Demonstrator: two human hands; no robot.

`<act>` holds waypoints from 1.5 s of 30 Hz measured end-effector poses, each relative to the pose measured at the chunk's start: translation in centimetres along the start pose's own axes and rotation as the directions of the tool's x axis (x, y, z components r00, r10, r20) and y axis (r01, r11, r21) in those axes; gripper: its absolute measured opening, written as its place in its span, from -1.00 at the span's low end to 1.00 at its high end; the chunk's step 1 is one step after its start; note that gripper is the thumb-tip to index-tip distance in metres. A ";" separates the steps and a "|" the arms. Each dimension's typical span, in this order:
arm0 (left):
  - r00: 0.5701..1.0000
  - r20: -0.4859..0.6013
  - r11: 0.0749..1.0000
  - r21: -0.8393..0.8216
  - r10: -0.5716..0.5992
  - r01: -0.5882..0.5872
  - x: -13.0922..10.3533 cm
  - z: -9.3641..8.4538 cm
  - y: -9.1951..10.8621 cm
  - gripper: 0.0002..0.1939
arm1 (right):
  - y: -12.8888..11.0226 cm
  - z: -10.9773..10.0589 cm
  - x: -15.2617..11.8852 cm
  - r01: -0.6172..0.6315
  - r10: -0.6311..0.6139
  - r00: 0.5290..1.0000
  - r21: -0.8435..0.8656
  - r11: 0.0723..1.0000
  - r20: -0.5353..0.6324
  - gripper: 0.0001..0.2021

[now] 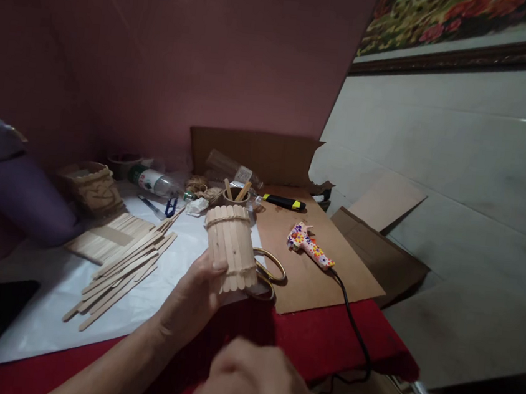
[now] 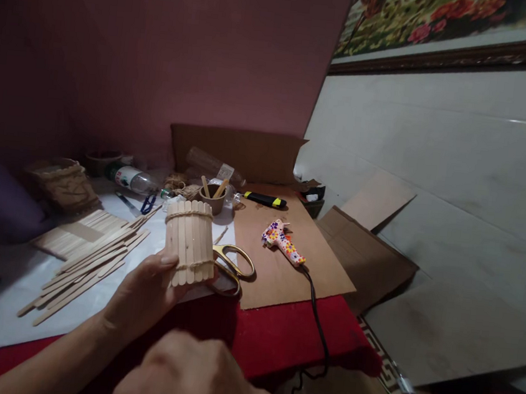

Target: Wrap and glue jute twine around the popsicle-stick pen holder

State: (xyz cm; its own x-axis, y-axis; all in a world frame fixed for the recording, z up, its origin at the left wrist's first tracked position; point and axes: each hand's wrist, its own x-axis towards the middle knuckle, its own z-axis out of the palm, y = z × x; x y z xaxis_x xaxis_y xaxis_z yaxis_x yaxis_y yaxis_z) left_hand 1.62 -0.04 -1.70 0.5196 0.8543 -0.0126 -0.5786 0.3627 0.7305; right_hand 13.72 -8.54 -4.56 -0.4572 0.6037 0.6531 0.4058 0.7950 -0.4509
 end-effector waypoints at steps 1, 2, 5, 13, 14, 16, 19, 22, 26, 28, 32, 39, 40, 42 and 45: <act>1.000 0.012 1.000 0.005 0.014 -0.014 0.0 0.0 0.0 -0.61 | 0.0 -1.0 0.4 -0.037 0.043 0.991 0.048 0.998 -0.124 -0.87; 0.999 0.020 0.999 0.013 0.029 -0.029 -0.1 0.1 -0.1 -0.62 | 0.1 -2.0 0.9 -0.151 0.170 0.960 0.101 0.983 -0.224 -0.90; 0.997 0.040 0.997 0.044 0.061 -0.063 -0.1 0.2 -0.2 -0.65 | 0.6 -3.7 2.1 -0.389 0.476 0.805 0.291 0.874 -0.354 -0.90; 0.998 0.046 0.994 0.095 0.041 -0.045 -0.1 0.1 -0.4 -0.57 | 2.8 -3.2 3.4 -0.475 0.709 0.682 0.629 0.615 -0.178 -0.79; 0.998 0.042 0.993 0.114 0.037 -0.042 -0.1 0.1 -0.3 -0.54 | 2.7 -3.2 3.5 -0.475 0.715 0.677 0.639 0.606 -0.175 -0.78; 0.999 0.036 0.989 0.145 0.028 -0.033 0.0 0.2 -0.4 -0.50 | 2.4 -3.3 3.5 -0.477 0.724 0.669 0.650 0.591 -0.168 -0.76; 0.999 0.024 0.986 0.162 0.032 -0.035 0.1 0.3 -0.5 -0.47 | 2.1 -3.3 3.6 -0.491 0.733 0.662 0.649 0.581 -0.155 -0.75; 0.999 0.010 0.985 0.171 0.038 -0.039 0.1 0.4 -0.7 -0.46 | 2.0 -3.0 3.6 -0.507 0.737 0.652 0.621 0.598 -0.177 -0.75; 0.998 -0.040 0.980 0.198 0.042 -0.033 0.2 0.6 -0.8 -0.39 | 2.1 -2.7 3.7 -0.510 0.739 0.647 0.615 0.602 -0.187 -0.74; 0.997 -0.062 0.977 0.214 0.043 -0.029 0.2 0.8 -0.8 -0.38 | 2.1 -2.7 3.6 -0.518 0.748 0.640 0.619 0.591 -0.179 -0.73; 0.998 -0.041 0.980 0.195 0.040 -0.031 0.1 0.9 -0.7 -0.41 | 2.0 -2.7 3.6 -0.512 0.747 0.635 0.615 0.600 -0.199 -0.74; 0.994 0.092 0.994 0.084 0.067 -0.075 0.1 0.5 -0.5 -0.61 | 1.8 -3.3 3.4 -0.281 0.702 0.657 0.775 0.566 -0.274 -0.80; 0.993 0.103 0.995 0.071 0.057 -0.065 0.1 0.4 -0.5 -0.61 | 1.9 -3.4 3.4 -0.245 0.703 0.642 0.788 0.565 -0.304 -0.81; 0.994 0.109 0.999 0.040 0.027 -0.031 0.1 0.2 -0.3 -0.62 | 2.1 -3.8 3.3 -0.199 0.708 0.608 0.794 0.575 -0.360 -0.82; 0.996 0.088 1.000 -0.005 -0.009 0.009 0.0 -0.1 -0.2 -0.64 | 2.5 -4.2 3.1 -0.206 0.712 0.589 0.781 0.589 -0.381 -0.87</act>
State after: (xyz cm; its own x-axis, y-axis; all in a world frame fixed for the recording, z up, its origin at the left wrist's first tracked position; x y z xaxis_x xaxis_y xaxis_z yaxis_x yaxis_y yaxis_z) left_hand 1.69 -0.09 -1.94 0.5780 0.8150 0.0413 -0.5770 0.3724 0.7269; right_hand 16.69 -4.92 -1.11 0.3217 0.8995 0.2956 -0.2849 0.3897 -0.8758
